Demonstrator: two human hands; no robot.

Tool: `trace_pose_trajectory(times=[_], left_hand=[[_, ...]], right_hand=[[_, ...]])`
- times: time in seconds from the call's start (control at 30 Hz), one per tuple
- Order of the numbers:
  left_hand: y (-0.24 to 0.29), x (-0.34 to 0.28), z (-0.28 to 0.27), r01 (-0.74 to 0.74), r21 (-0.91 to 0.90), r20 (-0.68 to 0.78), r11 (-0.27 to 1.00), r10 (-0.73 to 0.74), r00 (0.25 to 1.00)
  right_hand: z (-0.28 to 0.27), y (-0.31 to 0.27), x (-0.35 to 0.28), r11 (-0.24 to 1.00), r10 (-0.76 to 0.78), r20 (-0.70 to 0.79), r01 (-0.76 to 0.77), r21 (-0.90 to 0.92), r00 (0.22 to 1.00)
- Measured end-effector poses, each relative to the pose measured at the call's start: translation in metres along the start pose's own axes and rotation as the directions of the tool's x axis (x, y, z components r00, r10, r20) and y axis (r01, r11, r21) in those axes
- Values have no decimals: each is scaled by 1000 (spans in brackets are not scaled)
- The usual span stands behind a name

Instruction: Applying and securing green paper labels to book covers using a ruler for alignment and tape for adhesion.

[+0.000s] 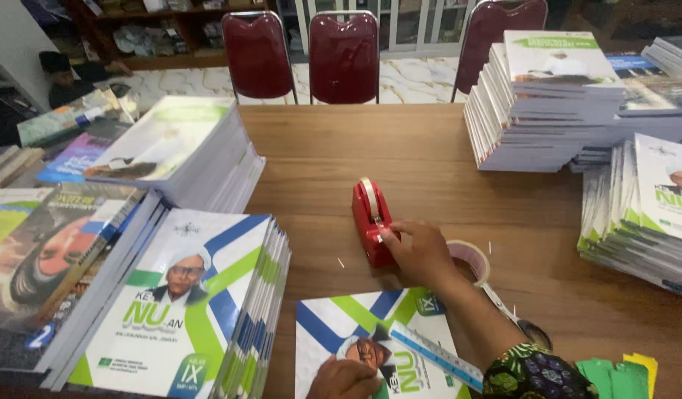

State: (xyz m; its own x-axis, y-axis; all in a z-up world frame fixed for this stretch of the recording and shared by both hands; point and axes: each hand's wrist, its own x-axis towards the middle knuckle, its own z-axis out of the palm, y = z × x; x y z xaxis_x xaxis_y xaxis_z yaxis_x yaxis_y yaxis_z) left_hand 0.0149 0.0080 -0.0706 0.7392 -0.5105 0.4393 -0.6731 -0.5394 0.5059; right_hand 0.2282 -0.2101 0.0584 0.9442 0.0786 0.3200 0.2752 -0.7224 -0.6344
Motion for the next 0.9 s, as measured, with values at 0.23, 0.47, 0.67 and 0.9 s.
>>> trace_pose_trajectory(times=[0.23, 0.47, 0.67, 0.9], left_hand=[[22, 18, 4, 504, -135, -93, 853, -517, 851], [23, 18, -2, 137, 64, -218, 988, -120, 968], [26, 69, -43, 730, 32, 653, 683, -567, 502], [36, 36, -27, 168, -102, -233, 980, -188, 954]], right_hand=[[-12, -31, 21, 894, 434, 221, -448, 18, 874], [6, -13, 27, 391, 525, 413, -641, 660, 744], [3, -18, 27, 748, 432, 221, -485, 453, 874], [-22, -43, 19, 644, 591, 283, -653, 398, 756]])
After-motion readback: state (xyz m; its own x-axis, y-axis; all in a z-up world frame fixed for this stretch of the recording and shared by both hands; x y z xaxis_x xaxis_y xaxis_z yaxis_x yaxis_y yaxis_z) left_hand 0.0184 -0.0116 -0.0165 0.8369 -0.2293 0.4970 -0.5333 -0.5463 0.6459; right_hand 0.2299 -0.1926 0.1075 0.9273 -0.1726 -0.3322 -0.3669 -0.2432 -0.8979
